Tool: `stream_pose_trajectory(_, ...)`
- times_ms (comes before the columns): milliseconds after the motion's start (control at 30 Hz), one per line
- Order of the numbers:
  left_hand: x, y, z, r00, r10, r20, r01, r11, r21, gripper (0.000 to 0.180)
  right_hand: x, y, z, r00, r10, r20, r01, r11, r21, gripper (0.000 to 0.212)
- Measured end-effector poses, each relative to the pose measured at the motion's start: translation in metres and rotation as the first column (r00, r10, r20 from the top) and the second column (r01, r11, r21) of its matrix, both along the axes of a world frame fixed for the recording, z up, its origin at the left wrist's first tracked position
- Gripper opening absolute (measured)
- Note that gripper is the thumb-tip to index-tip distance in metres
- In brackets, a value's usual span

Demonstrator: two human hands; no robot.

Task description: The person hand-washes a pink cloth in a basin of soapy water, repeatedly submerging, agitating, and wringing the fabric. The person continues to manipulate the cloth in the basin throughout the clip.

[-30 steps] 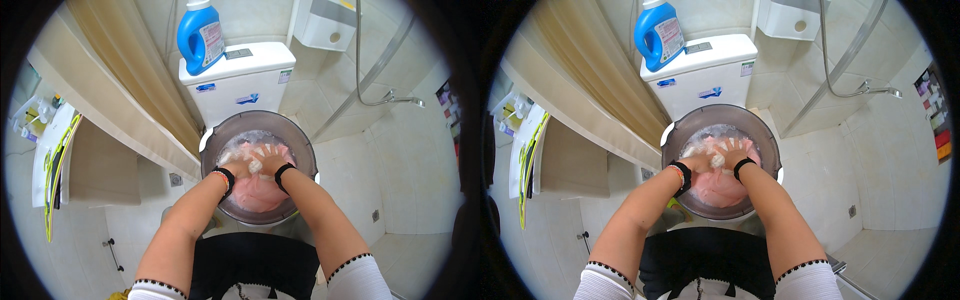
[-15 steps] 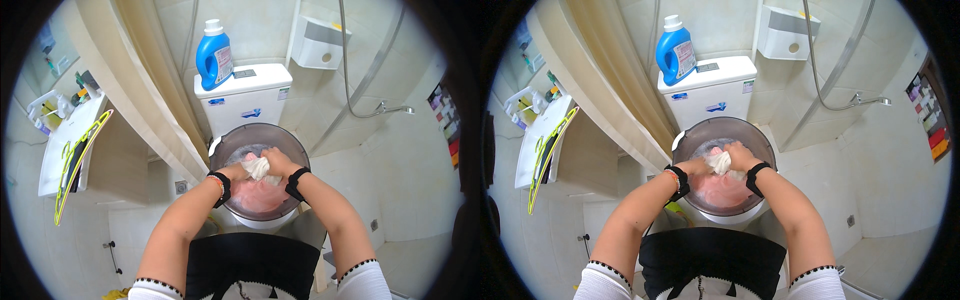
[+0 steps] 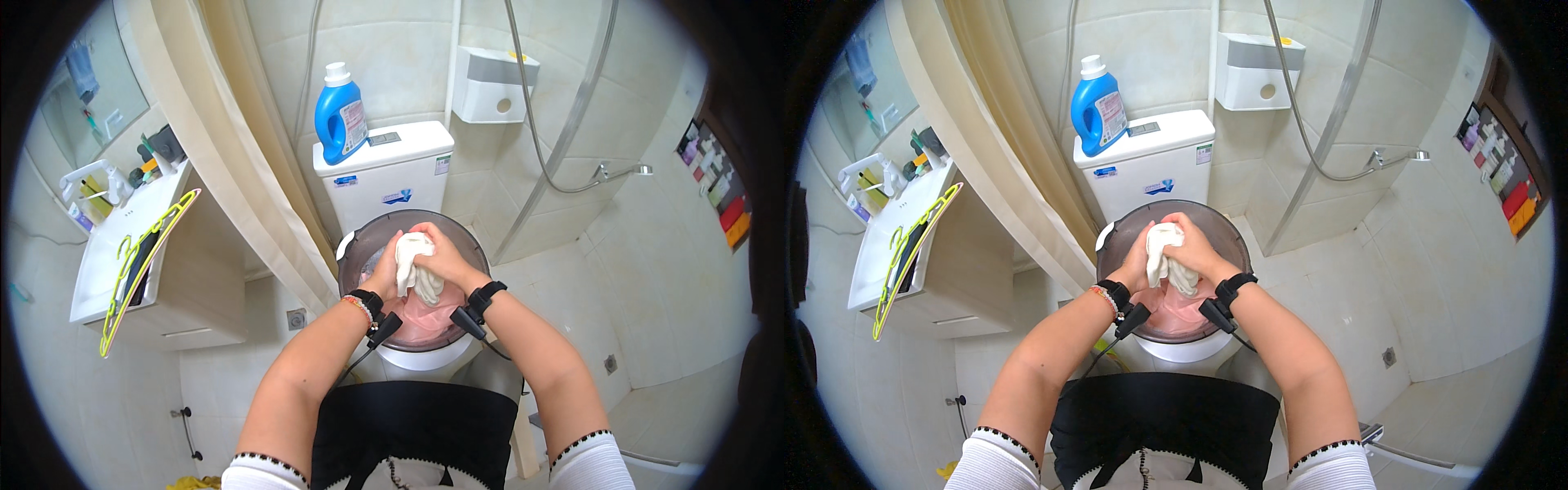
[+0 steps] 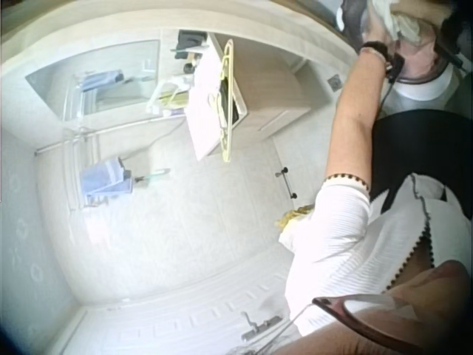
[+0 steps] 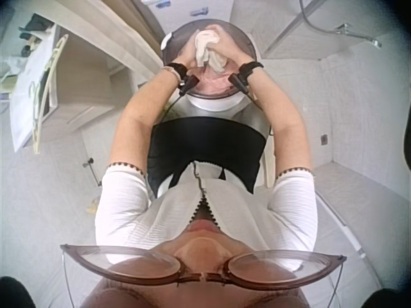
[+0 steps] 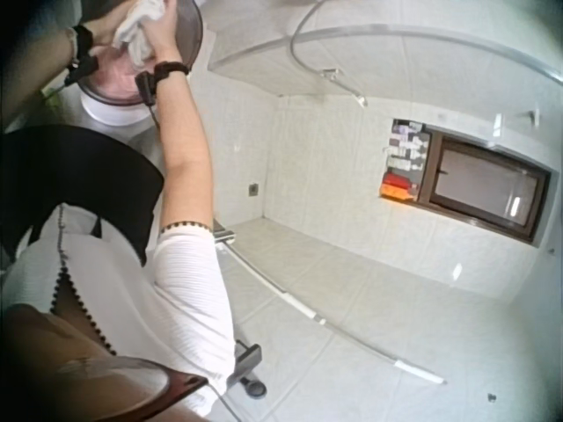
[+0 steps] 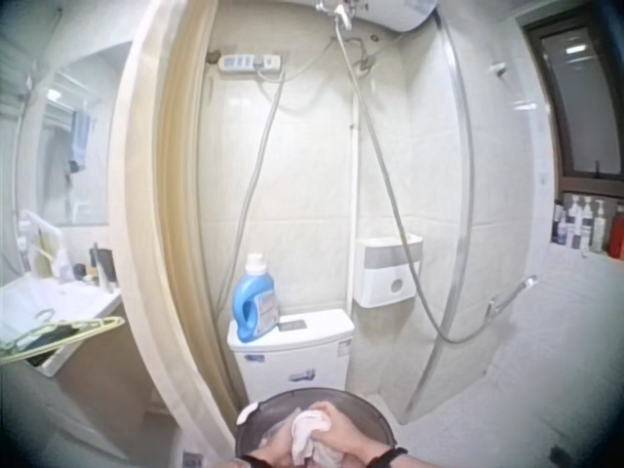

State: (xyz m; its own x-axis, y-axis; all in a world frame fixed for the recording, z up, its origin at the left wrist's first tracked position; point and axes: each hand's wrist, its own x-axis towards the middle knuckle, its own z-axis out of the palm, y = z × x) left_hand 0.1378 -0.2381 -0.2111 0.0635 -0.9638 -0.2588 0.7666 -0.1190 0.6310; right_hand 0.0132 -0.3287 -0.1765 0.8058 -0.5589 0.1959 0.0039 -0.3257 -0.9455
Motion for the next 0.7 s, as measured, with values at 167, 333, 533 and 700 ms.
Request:
stream_pose_trajectory(167,0.001,-0.015,-0.049,0.952,0.245,0.183,-0.250,0.968,0.005,0.045,-0.006,0.010,-0.018,0.999,-0.041,-0.033,0.045,0.989,0.144,0.053)
stream_pose_trajectory(333,0.004,-0.027,-0.083,0.760,0.444,0.475,-0.547,0.832,0.097,0.035,-0.017,0.025,-0.027,0.986,-0.149,0.074,0.063,0.745,0.664,0.067)
stream_pose_trajectory(533,-0.011,-0.025,-0.079,0.673,0.417,0.611,-0.578,0.812,0.083,0.029,-0.004,0.035,-0.052,0.943,-0.319,-0.094,0.332,0.913,0.238,0.063)
stream_pose_trajectory(700,-0.014,-0.016,-0.055,0.438,0.372,0.819,-0.598,0.800,-0.043,0.026,0.012,0.025,-0.076,0.868,-0.474,-0.152,0.479,0.878,-0.004,0.047)
